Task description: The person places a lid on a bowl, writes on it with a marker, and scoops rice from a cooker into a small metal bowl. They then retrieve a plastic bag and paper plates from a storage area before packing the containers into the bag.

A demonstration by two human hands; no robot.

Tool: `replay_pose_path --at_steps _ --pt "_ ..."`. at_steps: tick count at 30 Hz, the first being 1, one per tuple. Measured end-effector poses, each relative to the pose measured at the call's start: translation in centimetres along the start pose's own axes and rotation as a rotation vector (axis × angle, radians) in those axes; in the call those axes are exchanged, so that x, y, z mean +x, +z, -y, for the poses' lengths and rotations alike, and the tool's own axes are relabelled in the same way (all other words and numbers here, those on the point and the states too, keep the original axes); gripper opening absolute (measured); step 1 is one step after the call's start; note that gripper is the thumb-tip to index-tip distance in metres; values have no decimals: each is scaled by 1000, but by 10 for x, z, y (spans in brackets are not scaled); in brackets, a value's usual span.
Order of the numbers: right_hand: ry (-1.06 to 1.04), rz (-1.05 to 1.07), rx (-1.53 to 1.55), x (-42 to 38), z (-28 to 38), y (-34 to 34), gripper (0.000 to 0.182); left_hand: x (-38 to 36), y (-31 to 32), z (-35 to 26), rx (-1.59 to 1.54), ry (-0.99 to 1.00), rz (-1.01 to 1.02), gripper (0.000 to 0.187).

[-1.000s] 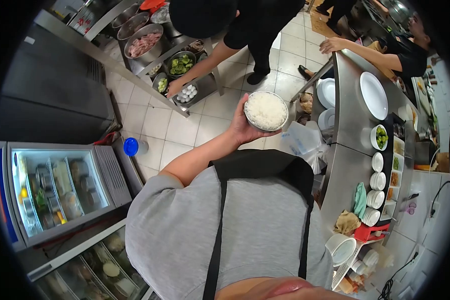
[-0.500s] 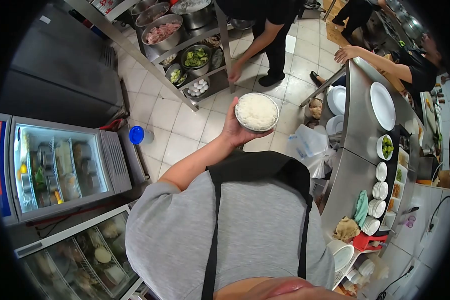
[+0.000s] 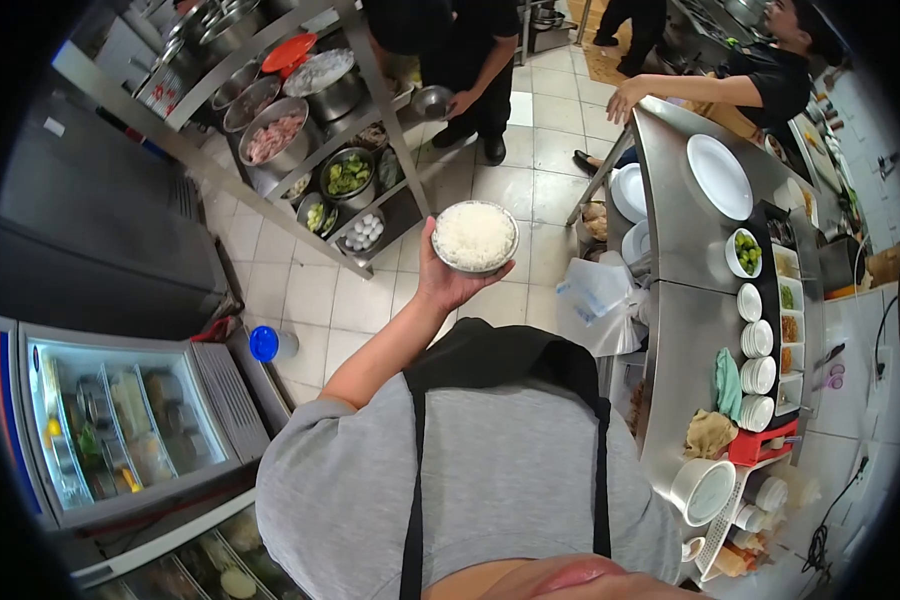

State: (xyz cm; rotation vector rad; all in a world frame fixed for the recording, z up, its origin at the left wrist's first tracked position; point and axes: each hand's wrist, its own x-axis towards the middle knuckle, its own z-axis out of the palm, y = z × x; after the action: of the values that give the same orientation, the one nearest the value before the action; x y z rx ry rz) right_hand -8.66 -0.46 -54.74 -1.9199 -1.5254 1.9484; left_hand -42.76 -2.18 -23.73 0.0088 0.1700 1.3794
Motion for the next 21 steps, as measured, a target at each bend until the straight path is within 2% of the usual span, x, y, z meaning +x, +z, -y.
replay_pose_path --at_steps 6,8,10,16,18,20,21 --pt "-136 176 -5 85 -23 5 23 29 3 -7 -40 -40 -37 79" --pt "-250 39 142 -40 141 -2 30 47 7 -16 -42 -42 -38 80" --pt "-425 214 138 34 158 -7 38 71 7 -27 -34 -13 -58 81" --pt "-449 267 180 66 308 -40 56 163 16 -79 -28 -3 42 85" --pt "-473 260 155 93 351 -63 56 194 25 -101 -36 -17 95 84" --pt "-464 270 143 109 373 -74 57 220 34 -124 -55 -23 59 84" --pt "-472 266 162 120 387 -83 47 234 37 -136 -15 -15 37 84"
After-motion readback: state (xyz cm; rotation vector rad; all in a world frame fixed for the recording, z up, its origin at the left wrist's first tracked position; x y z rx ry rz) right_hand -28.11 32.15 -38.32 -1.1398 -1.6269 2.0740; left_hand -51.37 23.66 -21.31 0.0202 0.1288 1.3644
